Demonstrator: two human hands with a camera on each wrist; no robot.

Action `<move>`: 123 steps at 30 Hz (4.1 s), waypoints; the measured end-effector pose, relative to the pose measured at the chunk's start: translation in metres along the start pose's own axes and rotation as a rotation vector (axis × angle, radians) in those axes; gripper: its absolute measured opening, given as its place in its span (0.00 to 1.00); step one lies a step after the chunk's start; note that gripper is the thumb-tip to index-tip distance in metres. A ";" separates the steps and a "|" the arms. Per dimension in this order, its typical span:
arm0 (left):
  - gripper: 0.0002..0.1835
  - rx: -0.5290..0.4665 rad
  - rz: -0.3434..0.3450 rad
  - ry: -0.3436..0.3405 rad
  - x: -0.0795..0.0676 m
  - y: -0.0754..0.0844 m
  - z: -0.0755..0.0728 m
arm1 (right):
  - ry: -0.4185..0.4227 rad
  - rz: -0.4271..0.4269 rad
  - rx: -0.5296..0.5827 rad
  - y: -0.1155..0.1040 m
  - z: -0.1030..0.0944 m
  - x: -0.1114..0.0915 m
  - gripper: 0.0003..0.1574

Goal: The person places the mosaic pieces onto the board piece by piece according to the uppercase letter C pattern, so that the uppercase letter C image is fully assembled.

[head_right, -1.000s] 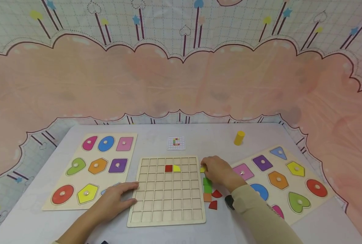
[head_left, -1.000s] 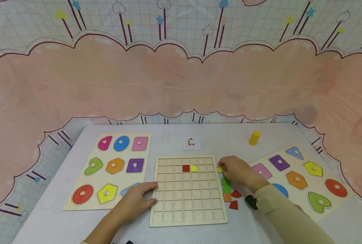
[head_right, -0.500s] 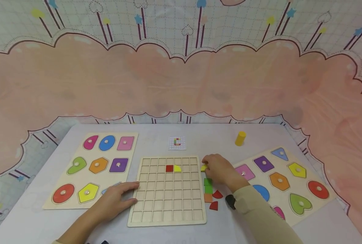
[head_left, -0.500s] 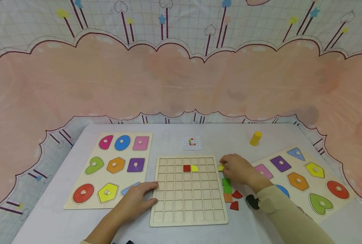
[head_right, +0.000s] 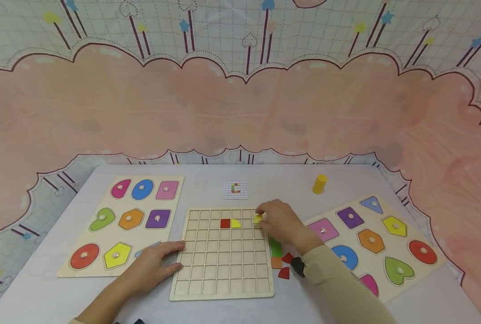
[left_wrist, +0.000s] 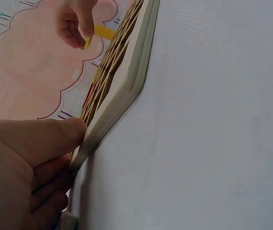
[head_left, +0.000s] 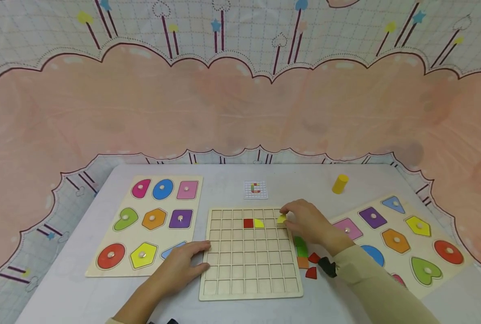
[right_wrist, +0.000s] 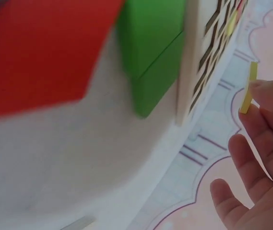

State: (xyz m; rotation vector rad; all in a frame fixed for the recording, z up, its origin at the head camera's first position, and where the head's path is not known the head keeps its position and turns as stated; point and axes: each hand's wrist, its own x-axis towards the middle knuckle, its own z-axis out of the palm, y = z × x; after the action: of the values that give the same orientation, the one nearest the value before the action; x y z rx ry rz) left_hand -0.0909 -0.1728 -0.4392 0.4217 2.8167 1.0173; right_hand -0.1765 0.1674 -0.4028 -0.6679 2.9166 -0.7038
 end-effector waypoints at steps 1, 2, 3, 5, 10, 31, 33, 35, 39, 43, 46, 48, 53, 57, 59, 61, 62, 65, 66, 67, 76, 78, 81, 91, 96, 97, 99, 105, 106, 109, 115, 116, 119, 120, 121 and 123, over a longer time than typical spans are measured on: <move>0.23 -0.001 0.001 0.000 0.000 0.000 0.000 | 0.004 -0.009 0.002 -0.002 0.001 0.001 0.16; 0.23 -0.002 0.001 0.000 0.000 -0.001 0.000 | 0.005 -0.019 0.000 -0.004 0.002 0.003 0.15; 0.23 -0.003 0.002 0.000 0.000 -0.001 0.000 | 0.006 -0.026 0.002 -0.007 0.003 0.004 0.15; 0.23 -0.002 0.011 0.000 0.000 -0.002 0.000 | 0.002 -0.038 0.007 -0.011 0.004 0.007 0.15; 0.23 -0.005 0.026 0.002 -0.001 -0.003 -0.002 | -0.023 -0.045 0.028 -0.023 0.008 0.016 0.16; 0.23 -0.001 0.043 0.002 -0.002 -0.002 -0.002 | -0.043 -0.149 0.019 -0.051 0.029 0.045 0.15; 0.23 -0.002 0.036 0.000 -0.002 -0.002 -0.002 | -0.048 -0.147 0.038 -0.054 0.031 0.047 0.14; 0.23 -0.002 0.035 0.000 -0.001 -0.002 -0.002 | -0.051 -0.145 0.052 -0.056 0.032 0.049 0.14; 0.23 0.002 0.037 0.001 -0.001 -0.002 -0.002 | -0.054 -0.142 0.045 -0.060 0.036 0.052 0.14; 0.23 0.001 0.028 0.002 0.000 -0.002 -0.001 | -0.061 -0.145 0.028 -0.062 0.041 0.055 0.14; 0.23 -0.003 0.019 -0.001 0.000 -0.001 0.000 | -0.071 -0.147 0.037 -0.063 0.043 0.057 0.14; 0.23 -0.004 0.013 -0.003 0.000 0.000 0.000 | -0.079 -0.147 0.039 -0.065 0.043 0.058 0.14; 0.24 -0.004 -0.006 -0.006 -0.001 0.001 -0.001 | -0.109 -0.142 0.035 -0.068 0.045 0.060 0.14; 0.23 -0.008 -0.005 -0.004 -0.001 0.001 -0.001 | -0.143 -0.137 0.019 -0.070 0.047 0.060 0.13; 0.23 -0.009 -0.003 -0.003 -0.001 0.001 -0.001 | -0.155 -0.138 0.005 -0.071 0.047 0.059 0.13; 0.23 -0.008 -0.007 -0.004 -0.001 0.001 -0.001 | -0.163 -0.133 0.000 -0.073 0.047 0.059 0.12; 0.23 -0.008 -0.008 -0.006 -0.001 0.001 0.000 | -0.165 -0.131 -0.002 -0.073 0.048 0.059 0.12; 0.24 -0.006 -0.008 -0.007 -0.001 0.001 0.000 | -0.170 -0.124 -0.009 -0.073 0.049 0.059 0.12; 0.24 -0.005 -0.006 -0.007 -0.001 0.001 0.000 | -0.169 -0.125 -0.012 -0.073 0.050 0.060 0.12; 0.24 -0.004 -0.004 -0.007 -0.001 0.001 0.000 | -0.171 -0.124 -0.017 -0.072 0.051 0.060 0.12; 0.24 -0.010 -0.024 -0.014 0.000 0.000 0.001 | -0.176 -0.106 -0.027 -0.073 0.053 0.064 0.12; 0.24 -0.011 -0.023 -0.014 0.000 0.000 0.001 | -0.175 -0.104 -0.034 -0.073 0.054 0.064 0.12; 0.24 -0.008 -0.022 -0.012 0.000 0.000 0.000 | -0.175 -0.106 -0.046 -0.072 0.054 0.064 0.12; 0.24 -0.005 -0.014 -0.010 0.000 0.000 0.000 | -0.183 -0.104 -0.050 -0.074 0.052 0.063 0.11; 0.24 -0.007 -0.006 -0.009 0.000 0.000 0.000 | -0.180 -0.091 -0.049 -0.074 0.052 0.063 0.11; 0.23 -0.008 -0.004 -0.007 0.000 0.000 0.000 | -0.178 -0.092 -0.050 -0.074 0.051 0.063 0.11; 0.23 -0.007 -0.002 -0.006 0.000 0.000 0.000 | -0.178 -0.093 -0.047 -0.074 0.050 0.062 0.11; 0.24 -0.005 0.007 -0.002 0.000 0.000 -0.001 | -0.170 -0.106 -0.012 -0.074 0.042 0.057 0.13; 0.24 -0.005 0.010 0.000 0.000 0.000 -0.001 | -0.164 -0.105 -0.011 -0.073 0.039 0.056 0.13; 0.24 -0.005 0.022 0.005 0.000 0.000 -0.002 | -0.147 -0.084 -0.009 -0.070 0.032 0.052 0.15; 0.24 -0.005 0.033 0.005 0.000 0.000 -0.001 | -0.105 -0.038 -0.006 -0.057 0.015 0.033 0.18; 0.24 -0.005 0.033 0.004 0.000 0.000 -0.001 | -0.098 -0.030 -0.008 -0.055 0.012 0.029 0.18; 0.23 -0.004 0.036 0.001 0.001 0.001 -0.001 | -0.080 -0.001 -0.010 -0.048 0.005 0.017 0.18; 0.23 -0.003 0.038 0.000 0.001 0.001 -0.001 | -0.079 0.013 -0.009 -0.046 0.003 0.014 0.18; 0.23 -0.002 0.038 0.000 0.001 0.001 -0.002 | -0.077 0.025 -0.004 -0.043 0.001 0.010 0.18; 0.23 -0.005 0.038 0.000 0.001 0.001 -0.002 | -0.074 0.046 0.007 -0.037 -0.002 0.004 0.18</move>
State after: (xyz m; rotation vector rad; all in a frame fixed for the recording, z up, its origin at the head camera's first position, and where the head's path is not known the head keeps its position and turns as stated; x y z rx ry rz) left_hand -0.0918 -0.1727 -0.4367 0.4771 2.8158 1.0309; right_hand -0.1654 0.1364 -0.3845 -0.6113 2.8505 -0.6696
